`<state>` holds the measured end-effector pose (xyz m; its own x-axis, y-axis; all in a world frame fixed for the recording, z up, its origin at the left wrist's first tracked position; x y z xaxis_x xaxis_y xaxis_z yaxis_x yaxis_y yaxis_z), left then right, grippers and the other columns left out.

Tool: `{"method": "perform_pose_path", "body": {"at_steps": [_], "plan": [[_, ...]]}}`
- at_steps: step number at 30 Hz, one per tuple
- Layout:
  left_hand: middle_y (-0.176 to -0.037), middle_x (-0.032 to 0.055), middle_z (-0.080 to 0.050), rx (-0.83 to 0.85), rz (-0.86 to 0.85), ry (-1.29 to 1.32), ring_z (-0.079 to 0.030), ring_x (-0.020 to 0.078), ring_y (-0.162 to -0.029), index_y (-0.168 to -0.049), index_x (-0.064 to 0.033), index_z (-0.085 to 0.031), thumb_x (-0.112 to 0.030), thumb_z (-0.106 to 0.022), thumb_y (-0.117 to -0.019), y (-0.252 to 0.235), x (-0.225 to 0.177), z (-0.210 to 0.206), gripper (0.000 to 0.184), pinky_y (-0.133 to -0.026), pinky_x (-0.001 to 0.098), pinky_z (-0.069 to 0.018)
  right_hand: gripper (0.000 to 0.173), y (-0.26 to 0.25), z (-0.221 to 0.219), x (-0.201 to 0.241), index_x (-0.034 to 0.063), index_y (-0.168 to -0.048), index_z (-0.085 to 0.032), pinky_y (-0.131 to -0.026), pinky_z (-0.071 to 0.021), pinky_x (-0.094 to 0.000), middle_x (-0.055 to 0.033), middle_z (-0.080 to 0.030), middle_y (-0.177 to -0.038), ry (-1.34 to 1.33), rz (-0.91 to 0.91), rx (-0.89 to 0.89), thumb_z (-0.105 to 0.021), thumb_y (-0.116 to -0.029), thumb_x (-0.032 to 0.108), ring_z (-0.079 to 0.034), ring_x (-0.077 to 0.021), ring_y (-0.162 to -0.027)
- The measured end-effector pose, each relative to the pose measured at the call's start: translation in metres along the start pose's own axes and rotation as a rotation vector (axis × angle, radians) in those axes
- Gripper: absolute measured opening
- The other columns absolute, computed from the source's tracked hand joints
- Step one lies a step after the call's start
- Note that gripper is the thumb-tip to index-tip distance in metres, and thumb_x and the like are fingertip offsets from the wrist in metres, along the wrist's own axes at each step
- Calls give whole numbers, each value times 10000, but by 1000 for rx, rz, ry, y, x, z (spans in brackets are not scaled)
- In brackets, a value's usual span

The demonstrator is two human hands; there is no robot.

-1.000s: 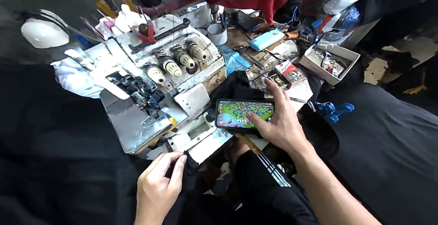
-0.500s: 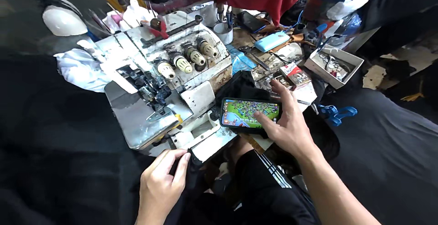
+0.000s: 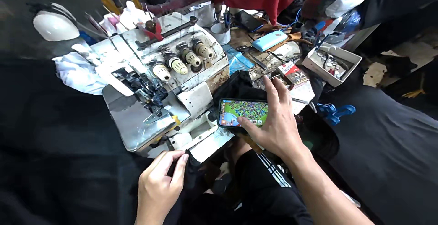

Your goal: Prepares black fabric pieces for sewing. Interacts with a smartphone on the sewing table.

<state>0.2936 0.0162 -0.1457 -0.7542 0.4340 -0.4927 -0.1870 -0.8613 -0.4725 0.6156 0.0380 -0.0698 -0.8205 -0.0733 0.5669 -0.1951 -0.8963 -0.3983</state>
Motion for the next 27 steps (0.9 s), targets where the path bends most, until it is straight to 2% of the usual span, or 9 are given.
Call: {"method": "perform_pose_path", "body": {"at_steps": [2, 4, 7, 10, 13, 19, 21, 24, 27], "plan": [[-976, -71, -734, 17, 10, -4, -688, 19, -879, -1032, -181, -776, -331, -626, -998, 0, -1, 1, 215, -757, 233, -591, 1104, -1, -2, 2, 178, -1633, -285, -1070, -406, -647, -196, -260, -1651, 38, 8, -6, -816, -742, 558, -374, -416, -1443], [-976, -72, -733, 22, 14, 2, -688, 16, -878, -1028, -181, -775, -325, -628, -997, 0, -2, 1, 208, -755, 230, -591, 1089, 0, -2, 1, 200, -1638, -275, -1071, -401, -651, -187, -240, -1663, 34, 13, 0, -805, -754, 552, -354, -414, -1458], [-969, -66, -732, 5, 5, 16, -690, 22, -868, -1025, -174, -774, -319, -628, -998, 0, 0, 0, 208, -751, 240, -600, 1008, 5, 4, -8, 180, -1633, -288, -1030, -483, -571, -149, -276, -1653, -114, 20, 31, -742, -813, 551, -433, -327, -1418], [-961, -65, -732, 0, -4, 5, -688, 24, -868, -1028, -171, -775, -329, -624, -999, 0, 1, 0, 220, -750, 243, -595, 935, 11, 10, -23, 199, -1632, -281, -997, -539, -460, -95, -324, -1626, -308, -6, 72, -748, -854, 420, -506, -220, -1353], [-955, -62, -731, 0, -5, -1, -683, 21, -856, -1022, -170, -776, -332, -623, -996, -1, -1, -1, 224, -738, 240, -589, 912, 15, 13, -32, 229, -1632, -276, -983, -538, -455, -78, -352, -1610, -345, -70, 86, -745, -853, 306, -524, -205, -1323], [-968, -66, -735, 8, 4, 7, -691, 19, -874, -1027, -170, -773, -331, -622, -999, 0, 1, -1, 223, -755, 238, -598, 951, 9, 5, -23, 200, -1623, -298, -883, -579, -476, -117, -357, -1597, -260, -33, 26, -798, -830, 361, -578, -245, -1247], [-967, -70, -734, 4, 6, 8, -689, 14, -874, -1024, -176, -773, -330, -621, -1000, -1, 0, -1, 217, -752, 234, -595, 925, 9, 6, -24, 209, -1621, -304, -903, -570, -474, -99, -359, -1605, -284, -45, 39, -782, -845, 361, -568, -233, -1267], [-966, -71, -735, 1, 10, 6, -691, 14, -872, -1023, -174, -774, -325, -627, -996, 0, 0, 0, 212, -754, 234, -600, 820, 9, 12, -30, 225, -1618, -312, -998, -536, -447, -67, -403, -1592, -416, -108, 96, -707, -917, 378, -541, -188, -1323], [-966, -60, -735, 2, 0, 12, -691, 19, -874, -1021, -166, -775, -322, -626, -995, -1, 1, -1, 217, -757, 235, -598, 799, 9, 17, -37, 239, -1617, -308, -962, -559, -438, -74, -437, -1558, -486, -147, 112, -689, -921, 334, -576, -196, -1280]]}}
Point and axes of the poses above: each hand's wrist, its own y-axis away from the middle knuckle, its own z-axis out of the back of the hand, x = y × z, the point moved 5 cm from there along -y, towards the middle knuckle
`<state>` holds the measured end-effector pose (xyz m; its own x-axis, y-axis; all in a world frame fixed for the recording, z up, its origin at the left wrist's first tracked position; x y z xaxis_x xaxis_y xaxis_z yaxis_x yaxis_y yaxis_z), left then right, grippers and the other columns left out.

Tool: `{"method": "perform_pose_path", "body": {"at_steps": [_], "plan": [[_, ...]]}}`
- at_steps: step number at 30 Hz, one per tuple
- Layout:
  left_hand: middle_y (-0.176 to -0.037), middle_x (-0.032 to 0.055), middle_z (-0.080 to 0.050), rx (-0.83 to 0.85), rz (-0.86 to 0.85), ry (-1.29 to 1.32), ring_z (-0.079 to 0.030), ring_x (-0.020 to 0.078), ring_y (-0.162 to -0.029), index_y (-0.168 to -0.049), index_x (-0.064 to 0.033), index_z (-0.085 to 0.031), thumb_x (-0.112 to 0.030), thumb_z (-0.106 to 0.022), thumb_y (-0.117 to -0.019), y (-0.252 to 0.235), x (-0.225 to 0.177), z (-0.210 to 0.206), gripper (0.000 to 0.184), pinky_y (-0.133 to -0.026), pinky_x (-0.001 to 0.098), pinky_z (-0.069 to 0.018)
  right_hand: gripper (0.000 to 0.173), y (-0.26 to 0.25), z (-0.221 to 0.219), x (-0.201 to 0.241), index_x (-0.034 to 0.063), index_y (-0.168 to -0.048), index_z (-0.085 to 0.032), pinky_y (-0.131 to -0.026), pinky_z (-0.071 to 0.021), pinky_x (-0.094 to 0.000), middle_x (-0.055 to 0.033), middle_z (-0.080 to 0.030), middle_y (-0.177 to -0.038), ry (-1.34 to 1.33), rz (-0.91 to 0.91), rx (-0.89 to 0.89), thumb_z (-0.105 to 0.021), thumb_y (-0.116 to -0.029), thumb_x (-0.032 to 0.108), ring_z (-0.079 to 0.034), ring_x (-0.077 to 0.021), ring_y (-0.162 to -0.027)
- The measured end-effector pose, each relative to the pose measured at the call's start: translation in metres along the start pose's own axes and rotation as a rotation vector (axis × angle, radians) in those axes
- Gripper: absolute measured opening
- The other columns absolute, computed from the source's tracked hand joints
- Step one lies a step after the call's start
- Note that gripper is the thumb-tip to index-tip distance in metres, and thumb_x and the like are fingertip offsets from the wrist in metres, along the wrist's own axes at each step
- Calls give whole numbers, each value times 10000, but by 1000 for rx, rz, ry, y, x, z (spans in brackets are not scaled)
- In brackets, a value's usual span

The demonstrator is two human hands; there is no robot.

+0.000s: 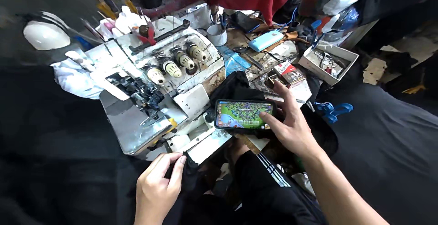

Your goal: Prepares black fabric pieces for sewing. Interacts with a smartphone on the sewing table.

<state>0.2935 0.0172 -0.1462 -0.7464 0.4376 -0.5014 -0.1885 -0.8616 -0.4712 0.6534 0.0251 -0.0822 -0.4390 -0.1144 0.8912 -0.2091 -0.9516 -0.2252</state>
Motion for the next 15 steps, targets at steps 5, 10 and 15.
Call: {"method": "perform_pose_path", "body": {"at_steps": [5, 10, 15], "plan": [[-958, -61, -731, -1, 1, 1, -686, 17, -863, -1017, -167, -773, -319, -626, -995, 0, 0, 0, 213, -745, 229, -593, 878, 2, -2, -5, 281, -1615, -299, -909, -583, -432, -50, -429, -1557, 31, -6, 17, -747, -860, 312, -605, -174, -1223], [-953, -65, -732, -3, 5, -11, -687, 17, -862, -1018, -169, -774, -326, -626, -994, 1, 0, 0, 217, -744, 233, -593, 995, 1, -11, 2, 245, -1633, -266, -902, -564, -505, -97, -359, -1597, 218, 61, -9, -808, -813, 403, -563, -245, -1267], [-964, -68, -733, -5, 8, 3, -688, 16, -867, -1022, -171, -774, -320, -633, -993, 1, -1, 1, 208, -745, 227, -596, 902, 1, -4, -1, 260, -1629, -279, -983, -543, -457, -47, -384, -1606, 44, 6, 30, -748, -868, 385, -540, -192, -1322]]}}
Point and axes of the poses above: each hand's wrist, its own y-axis away from the middle knuckle, its own z-axis out of the back of the hand, x = y × z, the point moved 5 cm from there along -y, towards the middle knuckle
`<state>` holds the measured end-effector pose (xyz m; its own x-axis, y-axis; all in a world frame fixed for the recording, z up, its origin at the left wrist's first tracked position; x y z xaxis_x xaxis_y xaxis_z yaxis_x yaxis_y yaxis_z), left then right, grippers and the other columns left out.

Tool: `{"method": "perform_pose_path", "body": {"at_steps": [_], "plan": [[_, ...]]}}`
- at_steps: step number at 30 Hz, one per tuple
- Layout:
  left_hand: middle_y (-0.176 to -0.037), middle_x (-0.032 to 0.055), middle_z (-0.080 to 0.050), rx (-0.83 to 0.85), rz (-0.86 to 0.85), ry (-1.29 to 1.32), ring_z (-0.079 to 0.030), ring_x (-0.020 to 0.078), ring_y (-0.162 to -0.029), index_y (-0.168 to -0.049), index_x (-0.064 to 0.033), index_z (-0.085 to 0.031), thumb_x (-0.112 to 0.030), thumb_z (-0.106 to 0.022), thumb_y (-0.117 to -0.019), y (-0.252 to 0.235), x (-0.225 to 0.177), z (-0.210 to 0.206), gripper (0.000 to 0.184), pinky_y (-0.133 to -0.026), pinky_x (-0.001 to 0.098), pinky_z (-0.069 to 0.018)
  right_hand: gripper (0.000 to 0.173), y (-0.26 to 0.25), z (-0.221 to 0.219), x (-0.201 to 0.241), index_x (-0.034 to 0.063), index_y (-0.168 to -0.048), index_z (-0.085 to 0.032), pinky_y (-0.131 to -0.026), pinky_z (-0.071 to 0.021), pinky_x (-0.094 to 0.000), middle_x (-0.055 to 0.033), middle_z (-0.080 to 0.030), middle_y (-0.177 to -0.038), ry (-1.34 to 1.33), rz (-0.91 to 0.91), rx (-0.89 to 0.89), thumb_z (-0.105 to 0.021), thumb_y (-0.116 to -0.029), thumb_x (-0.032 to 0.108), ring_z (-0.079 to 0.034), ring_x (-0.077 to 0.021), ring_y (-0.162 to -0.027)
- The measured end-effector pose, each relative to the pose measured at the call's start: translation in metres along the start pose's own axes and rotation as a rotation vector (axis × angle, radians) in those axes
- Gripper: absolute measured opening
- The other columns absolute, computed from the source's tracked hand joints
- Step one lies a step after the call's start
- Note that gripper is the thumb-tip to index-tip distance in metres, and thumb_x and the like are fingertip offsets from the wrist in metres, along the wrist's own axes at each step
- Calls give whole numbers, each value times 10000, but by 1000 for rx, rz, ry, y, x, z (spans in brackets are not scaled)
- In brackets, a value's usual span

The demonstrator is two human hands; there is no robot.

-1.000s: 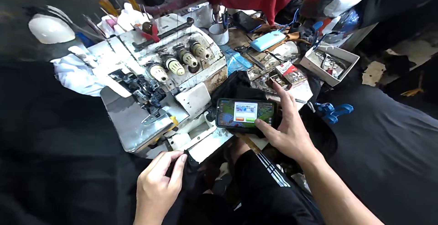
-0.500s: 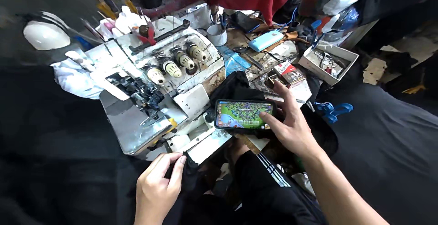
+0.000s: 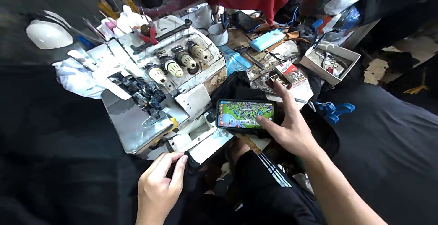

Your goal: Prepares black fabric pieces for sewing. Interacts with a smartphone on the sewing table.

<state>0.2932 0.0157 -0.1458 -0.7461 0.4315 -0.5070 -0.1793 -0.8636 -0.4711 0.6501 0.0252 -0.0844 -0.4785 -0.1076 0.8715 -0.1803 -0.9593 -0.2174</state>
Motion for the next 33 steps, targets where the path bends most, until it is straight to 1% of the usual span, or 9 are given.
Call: {"method": "perform_pose_path", "body": {"at_steps": [3, 6, 9, 12, 16, 22, 27, 30, 33], "plan": [[-962, -66, -732, 2, 2, -2, -689, 18, -868, -1020, -171, -774, -322, -630, -994, -1, 0, -1, 211, -746, 231, -597, 849, 2, 9, -2, 275, -1620, -286, -855, -623, -381, -25, -446, -1569, -157, -23, 40, -723, -894, 232, -665, -169, -1149], [-964, -60, -734, 8, -4, -4, -691, 23, -868, -1025, -165, -775, -322, -628, -996, -1, 0, -1, 217, -752, 238, -600, 848, 4, 14, -5, 275, -1614, -291, -848, -632, -367, -4, -456, -1563, -227, -39, 58, -700, -887, 123, -679, -172, -1129], [-960, -52, -734, 4, -9, 1, -688, 23, -855, -1015, -155, -774, -316, -629, -994, -1, 0, 0, 218, -742, 233, -594, 847, 5, 15, -7, 262, -1610, -294, -835, -634, -358, -5, -459, -1563, -241, -31, 60, -686, -882, 79, -687, -172, -1107], [-964, -56, -732, 10, -7, 0, -689, 20, -864, -1016, -159, -772, -313, -631, -995, -1, 1, -1, 209, -747, 233, -598, 856, 3, 14, -7, 270, -1608, -296, -811, -637, -348, -3, -467, -1557, -200, -30, 42, -694, -874, 80, -697, -161, -1073], [-956, -56, -733, 4, -2, 4, -687, 21, -852, -1013, -157, -773, -313, -635, -994, -1, 0, 0, 209, -733, 227, -592, 874, 2, 12, -8, 258, -1615, -285, -808, -638, -357, -13, -460, -1557, -166, -7, 32, -698, -868, 69, -693, -161, -1075], [-965, -50, -736, 10, -5, 9, -692, 25, -862, -1012, -153, -771, -300, -642, -991, -2, 0, -1, 197, -739, 225, -599, 746, 3, 13, -7, 261, -1605, -321, -804, -628, -343, -1, -468, -1558, -226, -29, 16, -651, -946, 137, -696, -157, -1054], [-962, -45, -736, 12, -7, 15, -694, 27, -863, -1010, -143, -771, -292, -642, -991, -1, 0, -1, 197, -748, 230, -602, 777, 3, 10, -9, 277, -1605, -315, -741, -633, -342, 4, -469, -1554, -201, -26, 4, -666, -924, 144, -706, -156, -993], [-961, -50, -735, 13, -6, 15, -692, 23, -861, -1010, -149, -771, -291, -638, -994, -1, 1, -1, 195, -741, 231, -601, 812, 2, 9, -8, 288, -1610, -302, -773, -635, -358, 7, -457, -1560, -178, -32, 7, -689, -907, 162, -696, -162, -1049], [-962, -48, -735, 10, -11, 17, -690, 25, -857, -1017, -153, -772, -290, -637, -994, -1, 1, -1, 194, -734, 227, -595, 819, 1, 8, -9, 275, -1608, -304, -786, -633, -363, -10, -464, -1552, -126, -20, -2, -706, -902, 178, -692, -160, -1059]]}}
Point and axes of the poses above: each hand's wrist, its own y-axis away from the middle knuckle, its own z-axis out of the back of the hand, x = y × z, the point moved 5 cm from there along -y, towards the middle knuckle
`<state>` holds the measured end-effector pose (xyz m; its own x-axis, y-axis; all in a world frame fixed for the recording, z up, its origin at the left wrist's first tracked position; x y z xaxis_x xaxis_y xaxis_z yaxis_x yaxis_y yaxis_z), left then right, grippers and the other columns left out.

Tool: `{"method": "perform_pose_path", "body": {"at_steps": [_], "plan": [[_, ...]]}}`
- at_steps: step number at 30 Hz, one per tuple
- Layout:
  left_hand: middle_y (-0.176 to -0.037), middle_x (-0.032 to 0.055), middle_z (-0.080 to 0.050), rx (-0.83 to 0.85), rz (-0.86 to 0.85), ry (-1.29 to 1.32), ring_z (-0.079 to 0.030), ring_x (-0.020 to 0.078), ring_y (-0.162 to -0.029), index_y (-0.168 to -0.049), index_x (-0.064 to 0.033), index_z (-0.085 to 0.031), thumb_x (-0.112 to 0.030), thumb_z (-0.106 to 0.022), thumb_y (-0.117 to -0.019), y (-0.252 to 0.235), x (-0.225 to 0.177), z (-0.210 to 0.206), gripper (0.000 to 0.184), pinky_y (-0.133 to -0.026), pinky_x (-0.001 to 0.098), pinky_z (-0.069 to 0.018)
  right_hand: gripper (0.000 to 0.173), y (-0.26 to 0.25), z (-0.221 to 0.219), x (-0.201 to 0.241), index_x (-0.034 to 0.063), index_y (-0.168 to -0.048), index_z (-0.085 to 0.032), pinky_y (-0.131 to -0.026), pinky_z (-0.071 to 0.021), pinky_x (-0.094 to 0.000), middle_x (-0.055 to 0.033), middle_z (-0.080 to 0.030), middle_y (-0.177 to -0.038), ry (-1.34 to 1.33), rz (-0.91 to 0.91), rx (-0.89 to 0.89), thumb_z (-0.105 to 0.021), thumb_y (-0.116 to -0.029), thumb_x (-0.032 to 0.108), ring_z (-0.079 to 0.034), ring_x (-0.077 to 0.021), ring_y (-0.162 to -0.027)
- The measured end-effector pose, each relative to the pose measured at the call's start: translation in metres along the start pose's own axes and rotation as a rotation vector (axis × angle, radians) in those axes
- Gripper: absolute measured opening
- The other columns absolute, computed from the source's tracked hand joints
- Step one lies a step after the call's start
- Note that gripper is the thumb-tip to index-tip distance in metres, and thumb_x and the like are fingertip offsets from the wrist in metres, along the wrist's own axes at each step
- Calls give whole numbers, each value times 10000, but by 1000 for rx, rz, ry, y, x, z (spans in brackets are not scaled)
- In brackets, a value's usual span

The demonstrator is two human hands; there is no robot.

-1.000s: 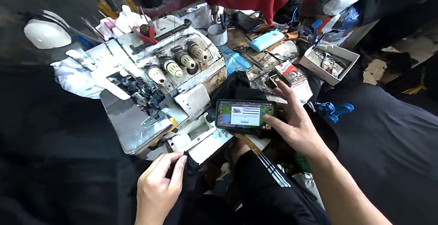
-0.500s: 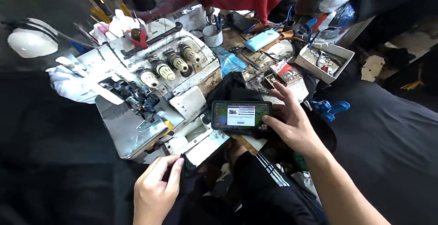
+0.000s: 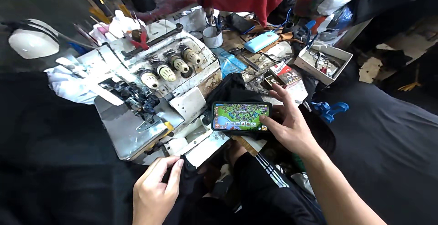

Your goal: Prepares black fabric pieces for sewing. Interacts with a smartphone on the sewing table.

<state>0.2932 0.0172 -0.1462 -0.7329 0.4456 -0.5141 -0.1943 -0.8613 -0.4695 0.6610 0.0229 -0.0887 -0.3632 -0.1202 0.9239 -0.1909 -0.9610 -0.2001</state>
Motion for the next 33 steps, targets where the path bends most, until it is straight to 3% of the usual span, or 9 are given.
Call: {"method": "perform_pose_path", "body": {"at_steps": [6, 14, 22, 24, 27, 29, 30, 32, 33], "plan": [[-976, -49, -738, -1, -8, -1, -696, 31, -886, -1020, -150, -773, -293, -636, -996, 0, 0, 0, 199, -773, 237, -604, 849, -1, -1, 0, 272, -1612, -300, -834, -613, -388, -22, -444, -1560, 99, 37, -1, -724, -880, 212, -664, -160, -1115], [-975, -48, -736, 0, -6, -1, -692, 29, -877, -1023, -152, -772, -295, -637, -994, 0, 0, 0, 198, -759, 235, -599, 682, 1, 4, -3, 269, -1612, -318, -818, -616, -351, -7, -458, -1563, -39, 20, 17, -610, -995, 271, -678, -159, -1091], [-961, -51, -733, -4, 2, 1, -692, 26, -866, -1011, -150, -772, -295, -637, -994, 1, 0, 1, 199, -748, 229, -601, 658, 0, 3, -1, 260, -1607, -329, -830, -618, -346, -6, -448, -1575, -41, 20, -5, -608, -1010, 274, -673, -153, -1117], [-966, -50, -734, -9, -2, -1, -693, 26, -865, -1017, -149, -772, -290, -640, -995, 1, 1, 1, 194, -748, 229, -601, 609, 1, 6, 3, 219, -1587, -371, -892, -615, -353, -29, -467, -1555, 14, 61, -61, -589, -1026, 308, -644, -149, -1204], [-969, -63, -734, -8, -4, -10, -689, 20, -867, -1023, -159, -774, -302, -634, -996, -1, 0, -1, 202, -754, 229, -597, 508, 7, 13, 27, 50, -1495, -474, -1048, -540, -410, -120, -521, -1486, 124, 278, -212, -571, -1038, 250, -556, -217, -1331], [-977, -77, -732, 4, 7, 20, -695, 26, -874, -1035, -168, -772, -306, -633, -1000, -3, -2, -2, 199, -767, 245, -611, 420, 15, 7, 52, -4, -1403, -527, -995, -575, -418, -138, -575, -1391, 70, 430, -212, -567, -1029, 183, -611, -246, -1242], [-982, -83, -732, 19, 14, 52, -700, 31, -883, -1047, -174, -770, -302, -632, -1005, -4, -4, 0, 193, -777, 258, -620, 390, 19, -5, 61, 1, -1373, -552, -923, -603, -405, -117, -606, -1313, -4, 469, -152, -573, -1019, 165, -651, -226, -1133], [-988, -80, -726, 64, 16, 146, -699, 56, -903, -1064, -177, -760, -276, -628, -1016, -9, -11, 9, 172, -807, 288, -625, 393, 31, -48, 67, 74, -1369, -571, -738, -639, -372, -53, -655, -1184, -187, 441, 81, -613, -987, 158, -687, -169, -891], [-992, -78, -719, 92, 13, 189, -692, 67, -915, -1072, -179, -754, -270, -626, -1020, -12, -19, 14, 166, -817, 299, -619, 478, 37, -76, 62, 150, -1436, -536, -666, -648, -363, -23, -660, -1161, -246, 378, 250, -648, -974, 191, -686, -148, -796]]}}
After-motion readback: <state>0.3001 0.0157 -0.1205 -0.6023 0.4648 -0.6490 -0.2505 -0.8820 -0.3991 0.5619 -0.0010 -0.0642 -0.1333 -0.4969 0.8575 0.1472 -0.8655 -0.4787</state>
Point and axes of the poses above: each hand's wrist, its own y-axis away from the middle knuckle, its own z-axis out of the back of the hand, x = y × z, the point moved 5 cm from there along -y, towards the middle knuckle
